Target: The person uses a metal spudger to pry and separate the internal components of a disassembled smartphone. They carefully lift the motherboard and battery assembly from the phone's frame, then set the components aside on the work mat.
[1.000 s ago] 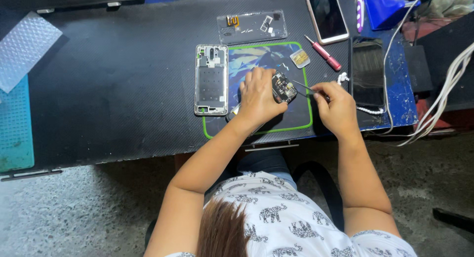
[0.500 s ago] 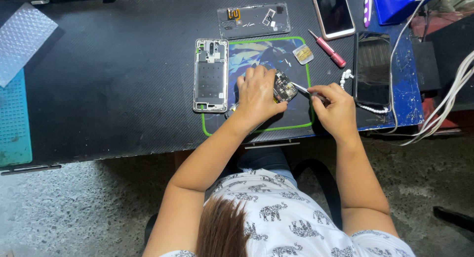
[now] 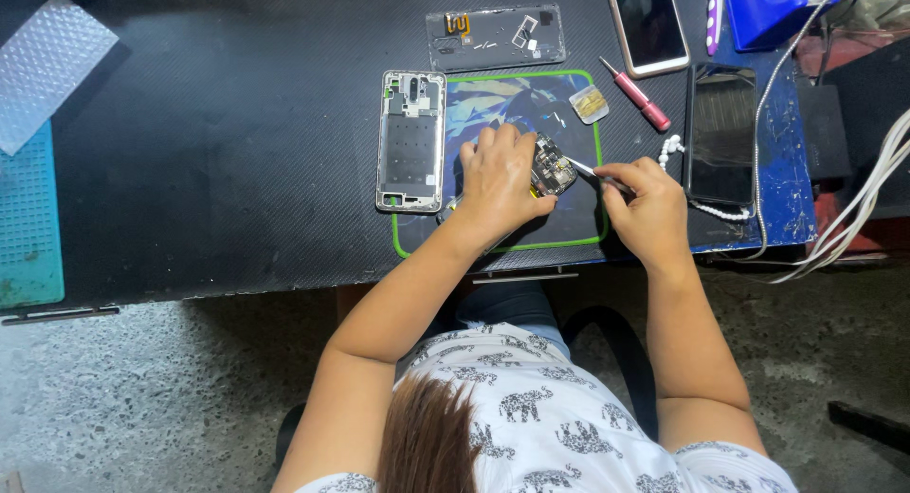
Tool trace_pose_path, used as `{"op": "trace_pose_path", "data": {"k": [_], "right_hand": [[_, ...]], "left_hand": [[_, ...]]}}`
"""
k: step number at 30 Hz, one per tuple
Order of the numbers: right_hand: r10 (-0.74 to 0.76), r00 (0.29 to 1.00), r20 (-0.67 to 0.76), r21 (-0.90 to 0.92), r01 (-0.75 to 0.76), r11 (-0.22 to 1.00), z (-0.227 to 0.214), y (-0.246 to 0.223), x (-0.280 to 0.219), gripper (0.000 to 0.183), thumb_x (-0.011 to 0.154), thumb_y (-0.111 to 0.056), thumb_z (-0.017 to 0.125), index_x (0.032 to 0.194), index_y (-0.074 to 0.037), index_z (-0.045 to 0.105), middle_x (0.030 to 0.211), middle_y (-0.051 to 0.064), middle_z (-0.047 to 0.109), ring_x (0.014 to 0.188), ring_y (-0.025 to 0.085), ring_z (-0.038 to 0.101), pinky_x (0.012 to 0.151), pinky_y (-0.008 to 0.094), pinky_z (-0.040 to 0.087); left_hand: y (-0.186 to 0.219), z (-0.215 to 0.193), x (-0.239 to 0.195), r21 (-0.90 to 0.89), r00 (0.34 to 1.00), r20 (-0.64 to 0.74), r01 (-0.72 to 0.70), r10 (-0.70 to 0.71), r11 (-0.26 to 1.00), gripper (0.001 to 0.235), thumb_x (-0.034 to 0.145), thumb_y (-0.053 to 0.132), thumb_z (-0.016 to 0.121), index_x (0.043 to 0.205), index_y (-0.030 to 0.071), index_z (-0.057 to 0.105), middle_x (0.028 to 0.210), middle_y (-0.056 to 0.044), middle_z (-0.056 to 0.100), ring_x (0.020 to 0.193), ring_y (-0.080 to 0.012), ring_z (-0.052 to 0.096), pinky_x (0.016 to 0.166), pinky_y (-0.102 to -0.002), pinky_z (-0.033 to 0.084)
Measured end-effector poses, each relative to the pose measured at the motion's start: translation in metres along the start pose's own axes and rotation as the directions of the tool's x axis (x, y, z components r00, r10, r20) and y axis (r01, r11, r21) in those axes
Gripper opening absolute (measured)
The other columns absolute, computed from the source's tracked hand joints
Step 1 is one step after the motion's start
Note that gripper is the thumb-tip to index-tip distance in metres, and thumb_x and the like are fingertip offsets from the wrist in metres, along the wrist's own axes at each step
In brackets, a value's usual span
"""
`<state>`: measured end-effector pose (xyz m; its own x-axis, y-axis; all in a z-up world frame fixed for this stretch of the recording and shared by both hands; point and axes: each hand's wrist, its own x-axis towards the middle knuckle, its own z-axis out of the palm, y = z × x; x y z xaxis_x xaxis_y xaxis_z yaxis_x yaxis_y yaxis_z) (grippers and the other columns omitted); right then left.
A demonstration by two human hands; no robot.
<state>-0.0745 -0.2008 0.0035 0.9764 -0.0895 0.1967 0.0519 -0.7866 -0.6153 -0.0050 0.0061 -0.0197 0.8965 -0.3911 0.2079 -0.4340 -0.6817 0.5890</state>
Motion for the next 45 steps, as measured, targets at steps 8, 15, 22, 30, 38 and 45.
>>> {"op": "trace_pose_path", "data": {"k": [8,15,22,30,38,45], "right_hand": [[-0.07,0.998,-0.004,-0.062,0.07,0.996,-0.004,-0.005,0.002,0.019,0.089,-0.004,0.074,0.106,-0.012,0.079,0.086,0.008,0.064,0.074,0.023,0.067,0.067,0.034,0.053],[-0.088,0.996,0.006,-0.086,0.088,0.992,-0.003,-0.006,0.003,0.021,0.087,-0.004,0.074,0.106,-0.012,0.079,0.085,0.01,0.064,0.074,0.024,0.066,0.066,0.035,0.052],[-0.039,0.999,-0.003,0.021,0.039,0.999,0.004,-0.002,-0.001,0.02,0.089,-0.001,0.073,0.108,-0.008,0.078,0.086,0.009,0.064,0.074,0.02,0.066,0.066,0.032,0.052],[-0.002,0.999,-0.05,0.089,0.007,0.996,0.015,0.004,-0.009,0.021,0.091,0.001,0.072,0.11,-0.006,0.078,0.084,0.008,0.061,0.07,0.018,0.059,0.062,0.03,0.046],[-0.018,0.998,-0.067,0.123,0.026,0.992,0.018,0.008,-0.012,0.02,0.092,0.001,0.071,0.11,-0.006,0.077,0.087,0.008,0.062,0.073,0.017,0.059,0.066,0.029,0.047],[-0.225,0.965,-0.131,-0.272,0.183,0.945,0.007,0.005,0.008,0.013,0.089,-0.005,0.077,0.102,-0.007,0.078,0.09,0.009,0.066,0.087,0.028,0.065,0.079,0.039,0.052]], "left_hand": [[-0.002,0.003,-0.002,-0.003,0.999,-0.029,-0.02,0.02,1.0,0.081,0.054,0.04,0.09,0.121,-0.001,0.068,0.107,-0.013,0.058,0.103,-0.0318,0.053,0.084,-0.049,0.038],[-0.001,0.002,-0.002,0.022,0.998,-0.047,-0.036,0.037,0.999,0.08,0.053,0.041,0.091,0.119,0.0,0.069,0.107,-0.011,0.059,0.103,-0.0315,0.054,0.085,-0.049,0.038],[0.0,0.0,-0.001,0.048,0.999,-0.026,-0.033,0.034,0.998,0.082,0.052,0.043,0.092,0.118,0.0,0.07,0.105,-0.011,0.06,0.101,-0.0314,0.054,0.084,-0.05,0.038],[-0.001,0.003,-0.002,0.04,0.998,-0.043,-0.041,0.043,0.998,0.081,0.051,0.042,0.092,0.116,0.0,0.07,0.105,-0.011,0.059,0.1,-0.0318,0.055,0.083,-0.05,0.039],[-0.001,0.002,-0.003,0.033,0.998,-0.057,-0.038,0.04,0.999,0.08,0.051,0.041,0.092,0.116,0.001,0.07,0.104,-0.011,0.059,0.099,-0.0318,0.055,0.083,-0.05,0.039],[-0.001,0.001,-0.002,0.027,0.998,-0.052,-0.039,0.04,0.999,0.08,0.051,0.041,0.093,0.116,0.001,0.07,0.104,-0.011,0.058,0.099,-0.0317,0.055,0.082,-0.05,0.039]]}}
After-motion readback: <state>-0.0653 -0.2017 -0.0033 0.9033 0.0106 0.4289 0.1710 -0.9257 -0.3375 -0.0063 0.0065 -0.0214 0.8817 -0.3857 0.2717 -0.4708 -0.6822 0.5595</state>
